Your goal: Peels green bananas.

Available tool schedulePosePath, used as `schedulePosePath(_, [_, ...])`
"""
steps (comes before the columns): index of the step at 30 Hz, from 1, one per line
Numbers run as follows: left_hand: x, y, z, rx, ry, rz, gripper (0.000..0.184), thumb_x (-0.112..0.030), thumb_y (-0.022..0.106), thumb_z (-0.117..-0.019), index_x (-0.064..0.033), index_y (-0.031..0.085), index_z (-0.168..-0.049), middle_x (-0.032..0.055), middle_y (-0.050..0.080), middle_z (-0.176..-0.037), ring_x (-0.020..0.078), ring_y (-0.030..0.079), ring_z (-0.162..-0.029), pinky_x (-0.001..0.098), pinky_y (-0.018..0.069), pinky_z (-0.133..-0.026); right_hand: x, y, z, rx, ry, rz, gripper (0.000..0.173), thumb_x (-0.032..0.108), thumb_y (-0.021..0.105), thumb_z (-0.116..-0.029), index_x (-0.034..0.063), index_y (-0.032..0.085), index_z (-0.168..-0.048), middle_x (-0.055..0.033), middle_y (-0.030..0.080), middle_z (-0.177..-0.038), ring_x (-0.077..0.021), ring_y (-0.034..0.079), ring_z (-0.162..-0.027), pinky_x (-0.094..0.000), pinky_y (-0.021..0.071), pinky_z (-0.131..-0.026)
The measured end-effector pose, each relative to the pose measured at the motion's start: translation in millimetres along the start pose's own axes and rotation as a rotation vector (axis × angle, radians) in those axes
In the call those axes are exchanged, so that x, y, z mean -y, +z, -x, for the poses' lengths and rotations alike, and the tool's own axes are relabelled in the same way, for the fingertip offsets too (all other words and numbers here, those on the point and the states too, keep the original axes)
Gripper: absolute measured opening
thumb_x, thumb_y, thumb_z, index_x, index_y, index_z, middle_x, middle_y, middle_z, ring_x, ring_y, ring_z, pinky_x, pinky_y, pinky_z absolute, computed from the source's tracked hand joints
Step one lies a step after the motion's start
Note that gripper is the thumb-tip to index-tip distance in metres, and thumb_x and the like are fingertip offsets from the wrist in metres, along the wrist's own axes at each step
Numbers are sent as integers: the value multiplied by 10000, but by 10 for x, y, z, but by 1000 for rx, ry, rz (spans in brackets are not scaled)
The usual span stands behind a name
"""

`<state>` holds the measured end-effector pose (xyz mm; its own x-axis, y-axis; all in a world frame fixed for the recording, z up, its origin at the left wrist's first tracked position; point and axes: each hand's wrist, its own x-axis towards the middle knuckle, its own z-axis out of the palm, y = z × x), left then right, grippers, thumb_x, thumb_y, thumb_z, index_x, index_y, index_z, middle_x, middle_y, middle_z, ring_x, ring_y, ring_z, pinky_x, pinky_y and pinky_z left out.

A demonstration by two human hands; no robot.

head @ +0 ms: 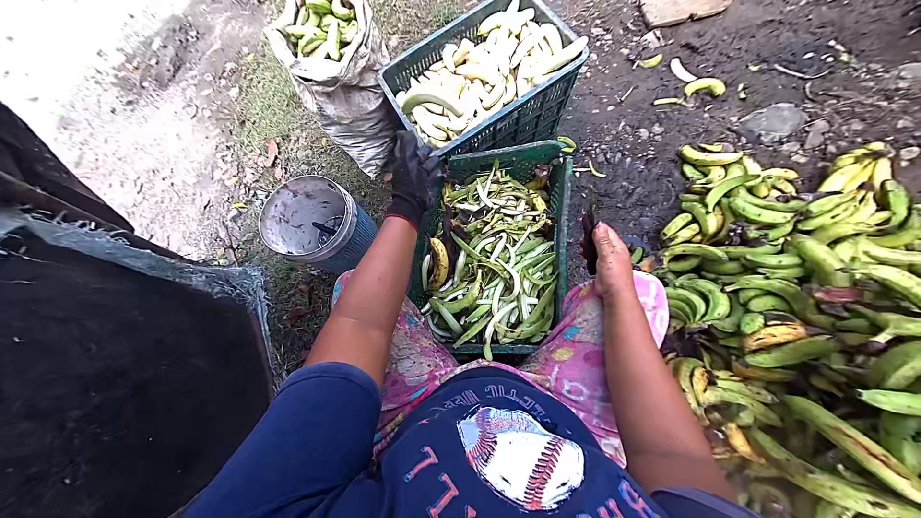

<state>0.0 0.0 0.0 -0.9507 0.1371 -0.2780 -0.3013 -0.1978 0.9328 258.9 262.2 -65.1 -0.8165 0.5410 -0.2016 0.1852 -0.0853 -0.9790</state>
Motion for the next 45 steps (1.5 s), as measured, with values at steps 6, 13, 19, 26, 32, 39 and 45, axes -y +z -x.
schedulePosePath(6, [1519,-487,1079,526,-254,-1314,574,-549,504,-1006,-65,633,-1287,219,686,-1137,378,665,-1056,635,508,-914,-154,29,-21,48,29,124,596,589,458,-1040,115,607,-1369,-105,662,-1224,-179,642,-1014,-423,530,-904])
schedulePosePath(13, [1827,-533,1342,447,-348,-1298,655,-596,611,-917,-101,600,-1346,178,663,-1254,347,631,-1178,629,486,-988,-158,30,-67,75,14,167,541,513,462,-1067,87,603,-1370,-130,651,-1272,-198,645,-1046,-438,525,-933])
schedulePosePath(19, [897,-725,1455,436,-175,-597,372,-327,571,-1034,-117,575,-1341,78,652,-1074,136,608,-860,343,531,-753,-19,19,-2,40,5,182,465,356,459,-1095,3,577,-1374,-148,648,-1170,-159,606,-931,-371,510,-870])
schedulePosePath(26, [139,-612,1324,574,206,113,662,-604,368,-1036,-161,407,-1527,28,590,-1400,149,589,-1232,366,522,-1016,42,59,20,60,-9,234,465,344,462,-1095,7,554,-1403,-138,642,-1109,-141,591,-903,-348,502,-855])
schedulePosePath(32, [1067,-389,1531,324,-439,292,470,-642,448,-993,-212,626,-1055,-11,596,-762,90,552,-554,247,474,-451,-135,172,250,40,-62,261,591,524,513,-1041,130,502,-1481,-162,645,-1281,-245,654,-1043,-480,540,-907])
schedulePosePath(39, [1129,-435,1303,219,55,204,485,-504,552,-1014,-223,513,-1407,47,649,-1243,186,656,-1058,423,575,-878,-464,569,765,341,158,410,499,439,414,-1096,58,522,-1400,-123,654,-949,-214,651,-798,-430,561,-779])
schedulePosePath(45, [920,-642,1249,44,155,-251,579,-497,660,-960,-222,483,-1437,62,670,-1099,156,650,-810,378,575,-676,580,1058,670,335,-188,177,490,458,344,-1100,62,561,-1291,-51,595,-712,-161,576,-566,-347,519,-546])
